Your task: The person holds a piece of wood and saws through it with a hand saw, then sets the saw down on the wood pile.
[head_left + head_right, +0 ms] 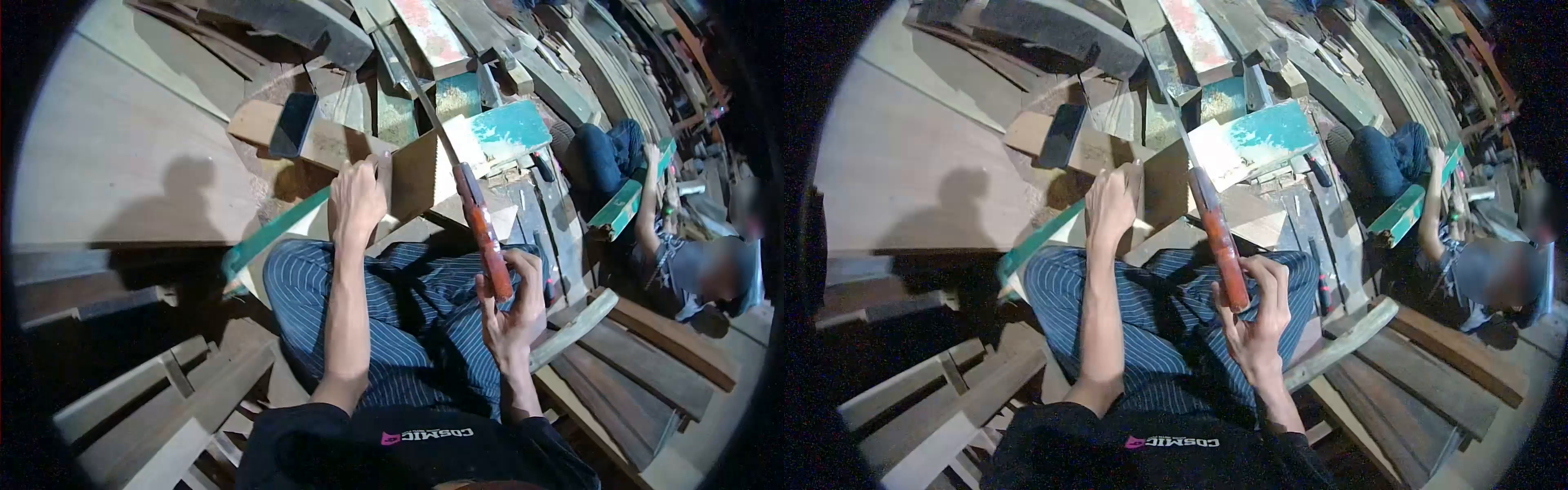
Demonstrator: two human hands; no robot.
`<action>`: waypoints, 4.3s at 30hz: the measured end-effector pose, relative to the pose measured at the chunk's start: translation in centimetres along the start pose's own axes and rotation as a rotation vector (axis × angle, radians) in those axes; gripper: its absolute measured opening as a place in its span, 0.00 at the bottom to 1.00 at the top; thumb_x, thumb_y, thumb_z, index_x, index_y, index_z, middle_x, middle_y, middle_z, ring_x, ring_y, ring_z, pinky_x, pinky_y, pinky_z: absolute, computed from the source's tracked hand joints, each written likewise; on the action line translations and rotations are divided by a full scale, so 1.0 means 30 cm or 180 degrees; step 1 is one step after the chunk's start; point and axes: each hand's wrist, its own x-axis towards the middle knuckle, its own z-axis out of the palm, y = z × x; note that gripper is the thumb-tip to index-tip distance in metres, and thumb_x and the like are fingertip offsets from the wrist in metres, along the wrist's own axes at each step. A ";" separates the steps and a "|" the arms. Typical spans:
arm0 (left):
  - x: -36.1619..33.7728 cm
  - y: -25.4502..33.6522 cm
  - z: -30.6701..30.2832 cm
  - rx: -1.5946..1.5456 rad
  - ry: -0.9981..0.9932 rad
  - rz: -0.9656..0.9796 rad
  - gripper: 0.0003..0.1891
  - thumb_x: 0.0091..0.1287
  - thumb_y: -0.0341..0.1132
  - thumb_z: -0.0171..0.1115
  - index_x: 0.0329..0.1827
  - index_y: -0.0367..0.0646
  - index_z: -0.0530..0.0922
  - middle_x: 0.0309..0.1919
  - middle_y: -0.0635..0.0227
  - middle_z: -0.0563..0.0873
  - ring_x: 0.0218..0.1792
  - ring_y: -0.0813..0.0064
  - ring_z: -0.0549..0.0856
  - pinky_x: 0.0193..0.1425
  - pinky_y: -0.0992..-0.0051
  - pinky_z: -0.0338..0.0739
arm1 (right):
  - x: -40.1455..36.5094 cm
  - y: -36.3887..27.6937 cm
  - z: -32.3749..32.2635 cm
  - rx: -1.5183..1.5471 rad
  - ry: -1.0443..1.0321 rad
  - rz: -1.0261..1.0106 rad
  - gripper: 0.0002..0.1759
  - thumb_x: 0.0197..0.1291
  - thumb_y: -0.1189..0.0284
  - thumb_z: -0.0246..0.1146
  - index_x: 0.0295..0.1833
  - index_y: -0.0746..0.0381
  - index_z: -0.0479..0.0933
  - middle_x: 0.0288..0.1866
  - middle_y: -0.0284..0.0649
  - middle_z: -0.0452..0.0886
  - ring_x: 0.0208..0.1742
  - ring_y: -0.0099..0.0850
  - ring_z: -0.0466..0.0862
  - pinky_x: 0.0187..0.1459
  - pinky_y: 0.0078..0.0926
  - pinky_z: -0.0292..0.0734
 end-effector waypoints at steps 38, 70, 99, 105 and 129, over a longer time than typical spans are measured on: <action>0.004 -0.034 0.078 0.0238 -0.0079 -0.0064 0.30 0.74 0.63 0.46 0.59 0.49 0.82 0.52 0.59 0.84 0.56 0.55 0.79 0.57 0.55 0.66 | 0.244 -0.069 -0.048 0.1292 -0.0908 0.0761 0.25 0.60 0.79 0.65 0.62 0.68 0.67 0.32 0.57 0.81 0.32 0.53 0.85 0.33 0.37 0.78; -0.031 0.020 0.054 -0.0012 0.0508 0.0012 0.21 0.73 0.52 0.53 0.47 0.45 0.85 0.45 0.52 0.87 0.50 0.51 0.82 0.56 0.55 0.68 | 0.208 -0.050 0.014 0.1285 -0.0551 0.0787 0.15 0.67 0.69 0.66 0.50 0.66 0.72 0.25 0.51 0.77 0.26 0.39 0.78 0.30 0.33 0.74; -0.035 0.037 0.119 0.0403 0.1070 0.0486 0.19 0.74 0.48 0.53 0.42 0.40 0.82 0.40 0.57 0.85 0.46 0.56 0.81 0.51 0.57 0.69 | -0.007 0.213 0.148 0.1627 0.0285 0.0758 0.10 0.62 0.73 0.68 0.35 0.65 0.74 0.20 0.34 0.73 0.19 0.20 0.71 0.24 0.23 0.67; -0.042 0.057 0.095 0.0235 0.1010 0.0388 0.17 0.74 0.45 0.53 0.41 0.40 0.82 0.39 0.55 0.84 0.47 0.54 0.81 0.53 0.56 0.69 | -0.001 0.192 0.137 0.1660 0.0519 0.0649 0.09 0.63 0.73 0.67 0.36 0.65 0.74 0.19 0.34 0.76 0.20 0.19 0.75 0.24 0.20 0.69; -0.029 0.069 0.101 0.0386 0.0756 0.0501 0.21 0.77 0.45 0.47 0.48 0.36 0.82 0.42 0.49 0.86 0.46 0.48 0.83 0.49 0.51 0.71 | -0.071 0.208 0.229 0.3334 0.1048 0.1573 0.11 0.68 0.71 0.66 0.50 0.66 0.78 0.24 0.28 0.76 0.23 0.15 0.73 0.24 0.16 0.68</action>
